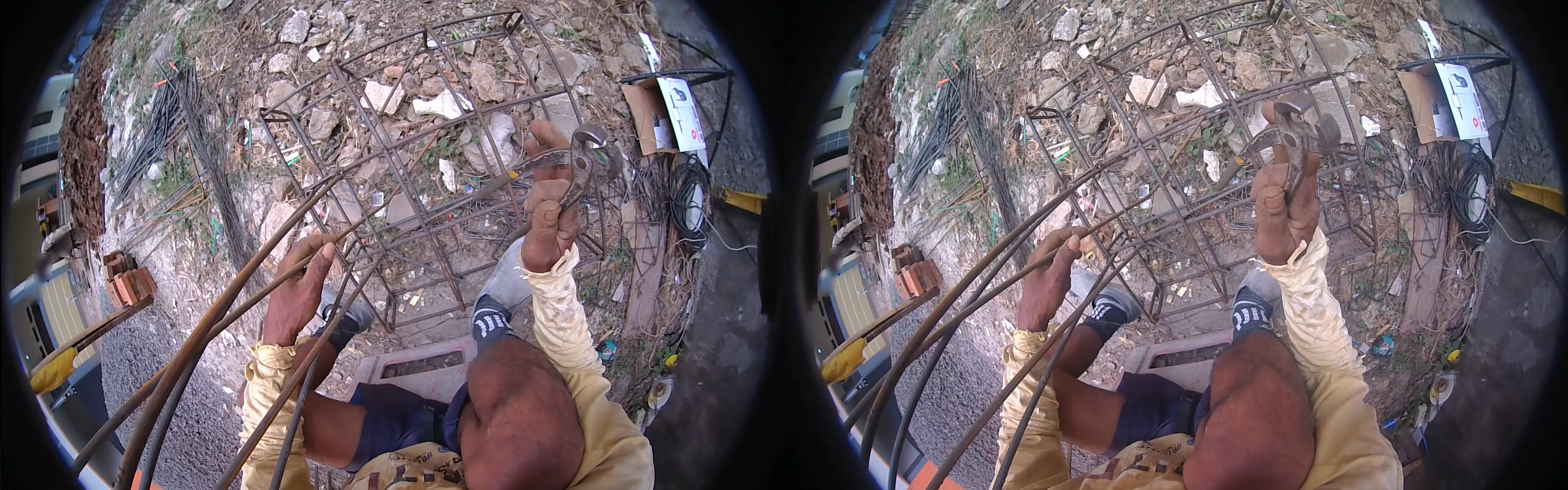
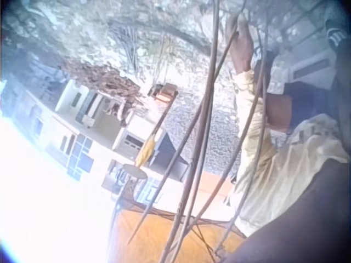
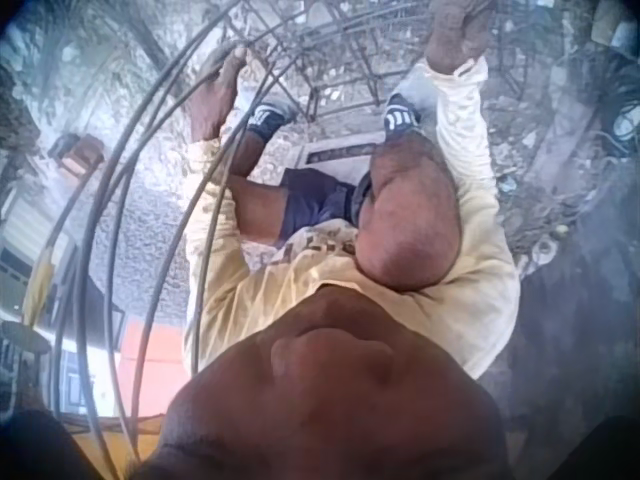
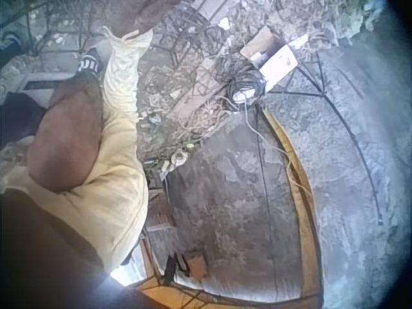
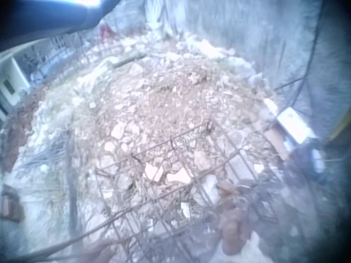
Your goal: The person sits on a small stool and uses wire to tie together intersecting steel bars forming a rebar mesh. They repeatedly wrap and twist wire around the bar intersections to secure the grid structure.
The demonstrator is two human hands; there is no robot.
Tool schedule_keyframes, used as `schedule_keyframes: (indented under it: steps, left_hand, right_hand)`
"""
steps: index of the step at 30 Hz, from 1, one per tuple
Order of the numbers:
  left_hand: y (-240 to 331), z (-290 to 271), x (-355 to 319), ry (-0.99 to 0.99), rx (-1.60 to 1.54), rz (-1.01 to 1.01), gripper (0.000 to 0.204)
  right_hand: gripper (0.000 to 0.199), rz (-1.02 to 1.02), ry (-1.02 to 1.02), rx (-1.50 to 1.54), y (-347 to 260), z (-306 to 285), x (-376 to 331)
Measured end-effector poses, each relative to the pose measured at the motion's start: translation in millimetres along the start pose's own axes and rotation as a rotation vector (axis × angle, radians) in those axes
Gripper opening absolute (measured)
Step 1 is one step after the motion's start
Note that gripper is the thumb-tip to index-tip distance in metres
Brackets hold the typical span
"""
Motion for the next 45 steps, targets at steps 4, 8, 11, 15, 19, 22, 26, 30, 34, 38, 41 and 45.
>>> schedule_keyframes:
  steps: [4,8,11,15,19,22,26,30,34,38,41,45]
  left_hand:
    - [7,4,7,-0.045,0.080,-0.080,0.049]
    - [-7,1,7,-0.028,0.058,-0.053,0.059]
    - [-6,1,7,-0.006,0.045,-0.064,0.060]
    - [-16,11,6,0.035,-0.039,-0.106,0.062]
    - [-16,9,7,0.002,-0.057,-0.109,0.061]
    - [-11,6,4,-0.007,-0.033,-0.104,0.060]
    - [-11,10,5,0.018,-0.045,-0.109,0.059]
    - [-12,5,1,0.047,-0.110,-0.176,0.060]
    - [-13,8,3,0.027,-0.097,-0.156,0.061]
    - [-8,9,6,0.035,-0.074,-0.109,0.062]
    - [-17,8,5,0.051,-0.074,-0.140,0.062]
    - [-15,9,6,0.025,-0.084,-0.157,0.060]
  right_hand:
    - [0.040,-0.028,0.021,0.517,-28,10,68]
    - [0.039,0.732,0.070,0.238,33,28,38]
    - [0.039,1.297,-0.029,0.406,87,37,-59]
    - [0.027,1.631,0.438,0.950,168,34,-117]
    - [0.024,1.550,0.549,0.766,247,47,-118]
    - [0.021,1.567,0.752,0.733,262,53,-130]
    - [0.015,1.554,0.900,0.874,286,66,-134]
    - [0.018,1.672,0.618,1.234,287,80,-134]
    - [0.019,1.560,0.768,1.081,288,52,-141]
    - [0.011,1.584,0.930,0.992,290,62,-132]
    - [0.009,1.634,0.777,1.071,291,83,-112]
    - [0.009,1.503,0.661,1.091,286,48,-128]
Point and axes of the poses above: each hand's wrist, its own x-axis towards the middle knuckle, its own z-axis out of the palm, y = z × x, the point moved 8 cm from there along x, towards the middle knuckle, and after that the axes turned 10 degrees about x, right-handed, at the moved point
